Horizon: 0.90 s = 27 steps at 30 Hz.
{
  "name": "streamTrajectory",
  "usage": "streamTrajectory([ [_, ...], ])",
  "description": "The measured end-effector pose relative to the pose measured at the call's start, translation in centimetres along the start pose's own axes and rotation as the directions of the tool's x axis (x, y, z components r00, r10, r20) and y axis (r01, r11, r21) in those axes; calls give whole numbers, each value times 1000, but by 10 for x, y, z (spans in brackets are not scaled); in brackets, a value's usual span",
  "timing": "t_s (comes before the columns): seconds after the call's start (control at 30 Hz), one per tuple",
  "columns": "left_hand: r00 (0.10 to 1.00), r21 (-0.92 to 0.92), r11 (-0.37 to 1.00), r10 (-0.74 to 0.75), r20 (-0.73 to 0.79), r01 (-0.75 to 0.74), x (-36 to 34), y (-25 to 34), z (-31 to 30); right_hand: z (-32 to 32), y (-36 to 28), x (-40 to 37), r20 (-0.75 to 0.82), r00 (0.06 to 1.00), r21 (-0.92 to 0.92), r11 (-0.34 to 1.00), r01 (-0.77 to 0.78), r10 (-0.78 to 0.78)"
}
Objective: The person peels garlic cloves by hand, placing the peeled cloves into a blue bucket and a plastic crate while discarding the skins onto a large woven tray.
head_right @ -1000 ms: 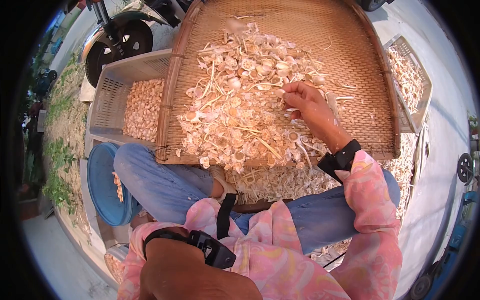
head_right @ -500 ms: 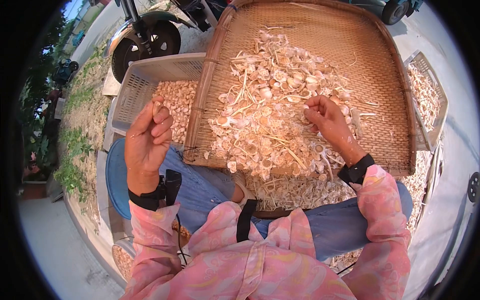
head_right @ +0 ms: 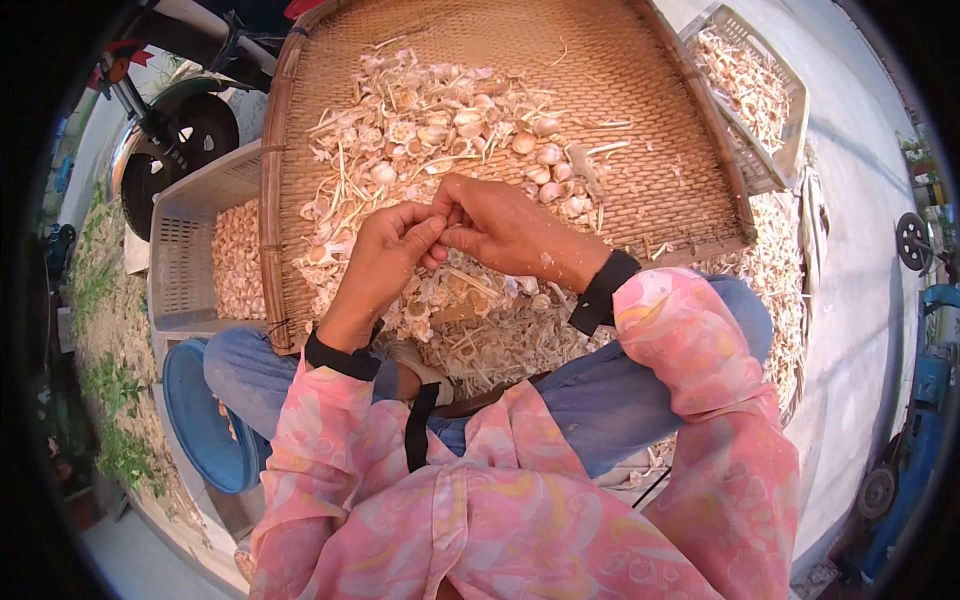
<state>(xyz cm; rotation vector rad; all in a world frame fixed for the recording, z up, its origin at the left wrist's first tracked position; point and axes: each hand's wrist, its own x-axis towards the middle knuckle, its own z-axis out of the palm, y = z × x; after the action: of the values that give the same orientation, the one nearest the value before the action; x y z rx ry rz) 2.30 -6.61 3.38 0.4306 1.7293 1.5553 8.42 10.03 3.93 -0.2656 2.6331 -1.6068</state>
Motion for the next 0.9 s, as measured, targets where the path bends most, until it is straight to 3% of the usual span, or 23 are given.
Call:
streamTrajectory([
  [0.1,996,13,1000,-25,-88,26,0,-3,5,7,1,-11,-109,994,-257,966,-37,9],
  [0.13,993,15,1000,-10,-118,12,-3,-4,3,6,5,-12,-88,994,-260,962,-79,57],
  [0.2,947,140,986,125,-295,-87,-13,15,-21,9,8,-20,-29,999,-345,939,5,-16],
  [0.27,831,390,920,244,-500,-35,-22,24,-88,8,11,-26,-6,997,-396,916,66,-75],
  [0.33,778,821,562,470,-418,102,-33,19,-163,-12,18,-31,-210,977,-444,894,-62,-37],
  [0.43,735,972,234,660,-154,-6,-22,26,-151,-49,45,-37,-475,880,-495,819,-292,26],
  [0.5,877,716,680,429,-218,-155,4,46,-52,-56,62,-42,-528,846,-512,766,-389,77],
  [0.53,899,638,711,432,-63,-297,20,39,-14,-58,68,-43,-555,827,-525,733,-433,92],
  [0.6,872,765,495,457,174,-412,47,18,47,-54,72,-44,-506,852,-506,753,-420,136],
  [0.67,903,828,424,378,205,-366,73,-4,86,-52,70,-44,-456,875,-482,781,-397,163],
  [0.77,859,841,388,485,162,-377,85,-24,86,-52,68,-40,-382,915,-489,811,-320,130],
  [0.9,905,849,438,414,102,-297,67,-26,45,-45,55,-34,-398,909,-611,705,-361,121],
])
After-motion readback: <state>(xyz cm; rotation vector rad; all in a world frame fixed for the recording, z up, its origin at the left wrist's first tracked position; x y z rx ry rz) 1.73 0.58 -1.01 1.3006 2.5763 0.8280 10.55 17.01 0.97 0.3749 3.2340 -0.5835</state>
